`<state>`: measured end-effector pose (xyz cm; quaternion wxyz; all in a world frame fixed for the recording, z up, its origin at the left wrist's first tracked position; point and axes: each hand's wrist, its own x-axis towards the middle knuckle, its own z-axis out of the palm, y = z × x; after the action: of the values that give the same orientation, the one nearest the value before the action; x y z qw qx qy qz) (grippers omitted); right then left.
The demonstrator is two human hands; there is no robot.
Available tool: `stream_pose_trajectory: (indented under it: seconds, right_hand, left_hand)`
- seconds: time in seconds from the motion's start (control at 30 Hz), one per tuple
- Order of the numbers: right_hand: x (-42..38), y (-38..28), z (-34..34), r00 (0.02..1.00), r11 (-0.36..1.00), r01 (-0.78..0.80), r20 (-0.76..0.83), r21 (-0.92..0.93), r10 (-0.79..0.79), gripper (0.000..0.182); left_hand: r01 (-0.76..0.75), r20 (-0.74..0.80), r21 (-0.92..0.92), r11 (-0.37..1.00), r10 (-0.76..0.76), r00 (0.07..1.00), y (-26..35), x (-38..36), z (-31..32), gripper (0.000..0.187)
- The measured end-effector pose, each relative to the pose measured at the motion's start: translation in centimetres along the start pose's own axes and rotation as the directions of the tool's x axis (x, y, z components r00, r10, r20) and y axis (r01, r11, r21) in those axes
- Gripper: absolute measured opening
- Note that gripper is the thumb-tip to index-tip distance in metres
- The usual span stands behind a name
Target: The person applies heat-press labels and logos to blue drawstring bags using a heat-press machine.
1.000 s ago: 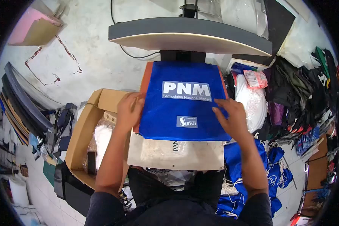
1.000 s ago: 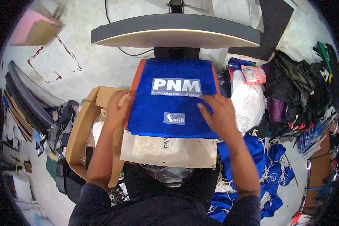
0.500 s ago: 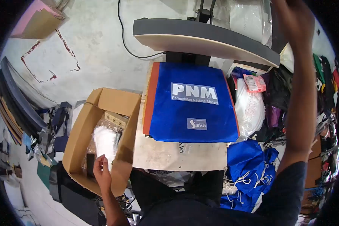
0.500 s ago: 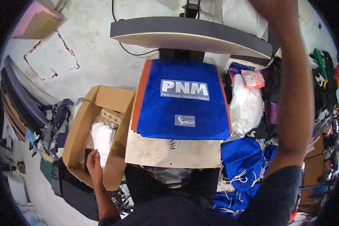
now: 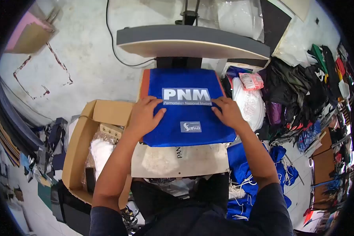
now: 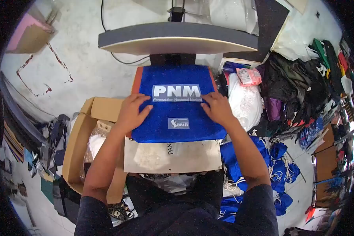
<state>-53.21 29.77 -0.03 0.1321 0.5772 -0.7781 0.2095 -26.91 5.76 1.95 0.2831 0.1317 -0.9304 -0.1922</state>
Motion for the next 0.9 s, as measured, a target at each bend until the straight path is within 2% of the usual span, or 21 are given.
stream_pose_trajectory:
  seconds: [0.03,0.13,0.27,0.57,0.67,0.73,0.77,0.8,0.83,0.9]
  right_hand:
    - [0.0,0.4,0.6,1.0,1.0,-0.004,-0.009,-0.027,0.004,0.027]
    - [-0.6,0.4,1.3,0.999,0.998,-0.026,-0.025,-0.052,0.025,0.025]
    - [-1.0,0.1,1.1,0.997,0.996,-0.06,-0.059,-0.062,0.056,0.023]
    - [-1.2,0.6,1.8,0.992,0.999,-0.026,-0.125,-0.03,0.022,0.023]
    - [-1.4,0.4,1.5,0.99,0.998,-0.041,-0.134,-0.042,0.035,0.022]
    - [-1.2,-0.2,0.4,0.989,0.998,-0.046,-0.146,-0.046,0.038,0.022]
    - [-1.1,-0.4,-0.5,0.974,0.999,-0.052,-0.222,0.003,0.051,0.02]
    - [-0.7,-0.9,-2.0,0.953,0.997,-0.05,-0.296,0.05,0.063,0.019]
    - [-0.4,-1.7,-4.0,0.954,0.998,-0.041,-0.295,0.045,0.053,0.019]
    - [0.5,-4.2,-9.4,0.949,0.969,0.044,-0.312,0.244,0.036,0.017]
  left_hand:
    - [-0.013,-0.004,0.007,1.0,0.013,1.0,0.3,0.6,0.6,0.036]
    - [0.085,0.111,0.287,0.954,-0.121,0.986,0.1,1.0,2.7,0.043]
    - [0.068,0.148,0.242,0.968,-0.107,0.983,-0.9,0.8,4.1,0.043]
    - [0.078,0.094,0.26,0.962,-0.106,0.99,-0.9,0.7,4.1,0.044]
    - [0.037,0.086,0.223,0.974,-0.058,0.995,-1.0,0.8,4.0,0.041]
    - [0.159,0.058,0.014,0.987,-0.16,0.985,-0.3,0.9,2.9,0.042]
    - [0.159,0.056,0.011,0.987,-0.159,0.986,-0.3,0.7,2.3,0.042]
    - [0.134,-0.028,-0.07,0.989,-0.136,0.99,-0.6,0.3,1.4,0.041]
    - [0.103,-0.115,-0.147,0.984,-0.12,0.986,-0.9,-0.2,0.5,0.041]
    - [0.096,-0.24,-0.194,0.976,-0.142,0.96,-1.3,-2.4,-1.6,0.037]
